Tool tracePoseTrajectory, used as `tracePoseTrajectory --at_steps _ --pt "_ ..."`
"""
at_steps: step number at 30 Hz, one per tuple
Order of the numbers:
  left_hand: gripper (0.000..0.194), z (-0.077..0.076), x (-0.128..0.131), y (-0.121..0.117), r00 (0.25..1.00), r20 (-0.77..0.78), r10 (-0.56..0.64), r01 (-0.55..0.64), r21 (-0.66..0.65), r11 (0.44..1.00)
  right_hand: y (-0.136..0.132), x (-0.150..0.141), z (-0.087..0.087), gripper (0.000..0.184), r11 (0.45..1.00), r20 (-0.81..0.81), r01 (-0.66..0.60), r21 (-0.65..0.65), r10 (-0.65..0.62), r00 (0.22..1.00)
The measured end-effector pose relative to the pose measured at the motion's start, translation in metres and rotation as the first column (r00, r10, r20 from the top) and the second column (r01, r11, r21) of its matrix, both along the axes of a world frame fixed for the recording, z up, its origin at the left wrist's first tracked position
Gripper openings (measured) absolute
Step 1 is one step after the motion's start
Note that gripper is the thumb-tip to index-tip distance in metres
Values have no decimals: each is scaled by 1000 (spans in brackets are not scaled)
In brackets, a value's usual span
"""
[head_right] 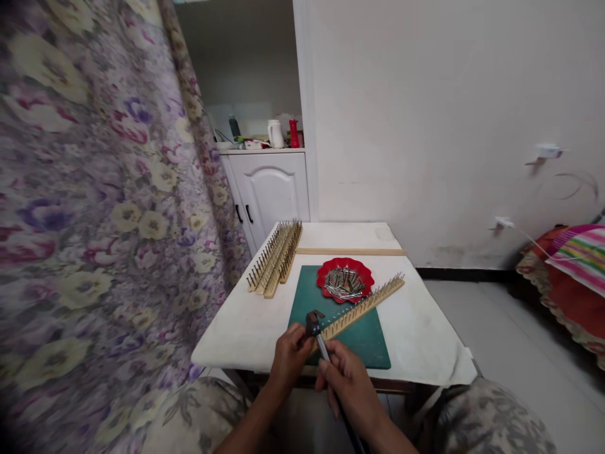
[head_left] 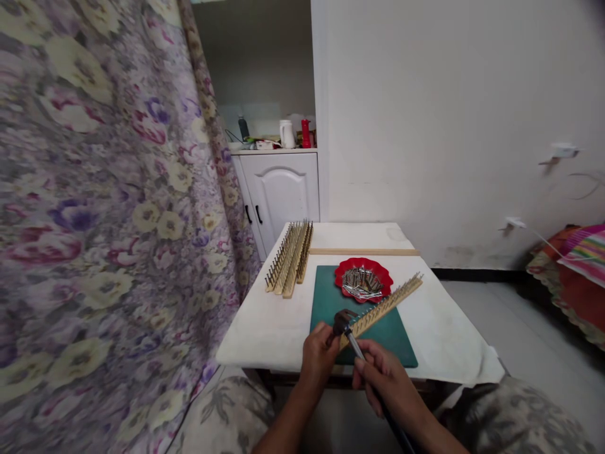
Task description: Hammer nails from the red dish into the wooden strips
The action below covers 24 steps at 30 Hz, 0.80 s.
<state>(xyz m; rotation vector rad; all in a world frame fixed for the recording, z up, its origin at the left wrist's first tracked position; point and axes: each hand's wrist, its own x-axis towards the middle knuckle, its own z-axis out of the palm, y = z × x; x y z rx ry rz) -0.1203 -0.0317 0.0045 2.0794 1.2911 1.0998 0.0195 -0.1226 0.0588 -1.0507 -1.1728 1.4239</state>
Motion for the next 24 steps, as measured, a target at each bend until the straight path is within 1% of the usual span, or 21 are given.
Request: tracePoseTrajectory --at_steps 3,7,11,16,19,24 --pt "18 -1 0 1 1000 -9 10 -10 7 1000 0 0 -1 33 1000 2 -5 -17 5 1000" --pt "19 -1 0 1 1000 -9 6 -5 13 1000 0 1 -1 34 1000 -13 6 6 -6 1000" --pt "18 0 -1 0 1000 -9 2 -2 4 1000 0 1 2 35 1000 3 5 -17 -4 1000" --pt "14 3 -1 -2 1000 18 -9 9 -12 1000 -7 9 2 33 999 -62 45 9 -45 997" --pt "12 4 -1 -3 999 45 -21 21 -15 1000 -17 20 -6 36 995 -97 96 -5 -96 991" --pt "12 7 -5 -5 999 44 -28 29 -22 999 -31 39 -33 41 983 -106 174 -57 -179 978"
